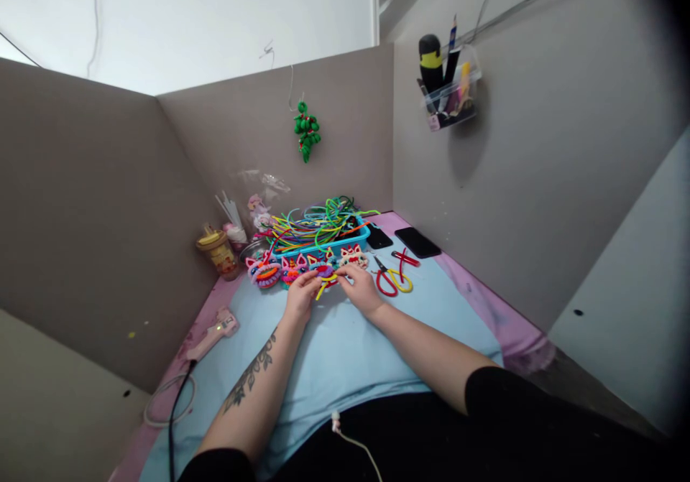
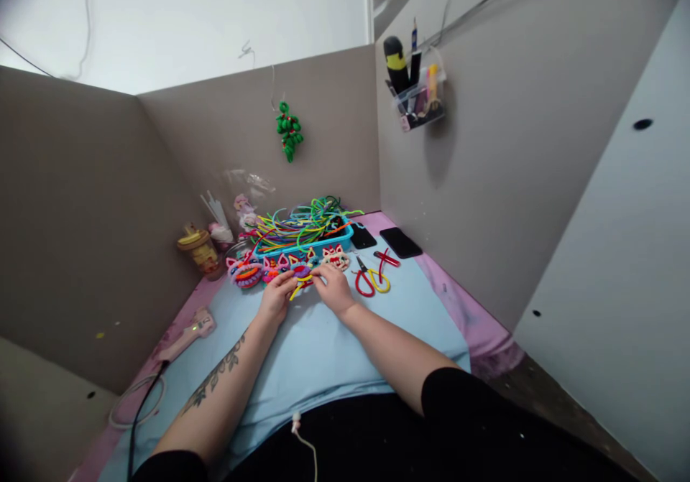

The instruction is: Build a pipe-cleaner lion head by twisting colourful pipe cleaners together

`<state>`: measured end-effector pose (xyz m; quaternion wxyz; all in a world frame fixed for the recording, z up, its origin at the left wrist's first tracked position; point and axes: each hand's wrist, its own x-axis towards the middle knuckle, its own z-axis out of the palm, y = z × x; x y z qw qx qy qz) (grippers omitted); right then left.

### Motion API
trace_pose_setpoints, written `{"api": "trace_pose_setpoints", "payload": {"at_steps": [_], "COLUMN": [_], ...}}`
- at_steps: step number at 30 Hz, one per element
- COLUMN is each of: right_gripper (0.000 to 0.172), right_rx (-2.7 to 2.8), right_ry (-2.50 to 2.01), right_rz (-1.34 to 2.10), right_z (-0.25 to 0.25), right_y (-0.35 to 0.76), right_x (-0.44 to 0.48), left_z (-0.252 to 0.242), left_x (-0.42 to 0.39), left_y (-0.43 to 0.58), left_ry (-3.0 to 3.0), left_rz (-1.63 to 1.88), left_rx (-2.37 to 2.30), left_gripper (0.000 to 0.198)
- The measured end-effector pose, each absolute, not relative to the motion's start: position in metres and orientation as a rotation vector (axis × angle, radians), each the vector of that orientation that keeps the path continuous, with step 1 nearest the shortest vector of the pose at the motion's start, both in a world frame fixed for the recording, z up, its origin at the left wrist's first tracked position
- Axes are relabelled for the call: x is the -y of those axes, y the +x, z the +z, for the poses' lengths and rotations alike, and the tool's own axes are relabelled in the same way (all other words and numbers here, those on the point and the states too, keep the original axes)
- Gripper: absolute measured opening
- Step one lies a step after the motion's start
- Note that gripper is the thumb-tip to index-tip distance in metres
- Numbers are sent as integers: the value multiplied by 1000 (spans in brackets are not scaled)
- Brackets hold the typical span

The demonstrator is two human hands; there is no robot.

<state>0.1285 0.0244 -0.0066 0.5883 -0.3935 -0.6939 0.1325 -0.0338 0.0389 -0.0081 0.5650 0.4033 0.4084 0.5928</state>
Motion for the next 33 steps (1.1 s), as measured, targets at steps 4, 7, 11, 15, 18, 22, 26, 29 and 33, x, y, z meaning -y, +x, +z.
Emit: {"api": "trace_pose_setpoints", "payload": {"at_steps": [4, 7, 11, 15, 18, 22, 26, 29, 33], "right_gripper": [16, 15, 15, 25, 37, 47, 47, 44, 47], "right_rx": [1561, 1544, 1592, 1686, 1743, 1803, 1785, 1764, 1785], "right_ry": [-952, -978, -988, -1005, -1041, -1052, -1097, -1097, -1024], "right_rz": [453, 503, 439, 334, 251, 177, 180, 201, 170], "right_z": [-12, -16, -15, -16, -18, -20, -21, -20, -15], "right_y": [124, 121, 118, 112, 107, 103, 99, 98, 101], "right_x": [-26, -26, -23, -20, -18, -16, -15, -15, -9], "left_z": [-7, -7, -7, -7, -7, -7, -6, -7, -8], "left_x": [-37, -36, -36, -34, -32, -29, -26, -26, -28], "left_y": [-34, -33, -32, -28, -24, -19, -16, -14, -15], "left_ry": [979, 985, 971, 977, 988, 1004, 1011, 1031, 1019], "left_rz": [1377, 1377, 1411, 1501, 1574, 1630, 1643, 1632, 1619], "left_rx": [-962, -958, -986, -1015, -1040, -1055, -1061, -1070, -1080], "left_gripper": [45, 45, 48, 51, 51, 47, 44, 44, 46]}}
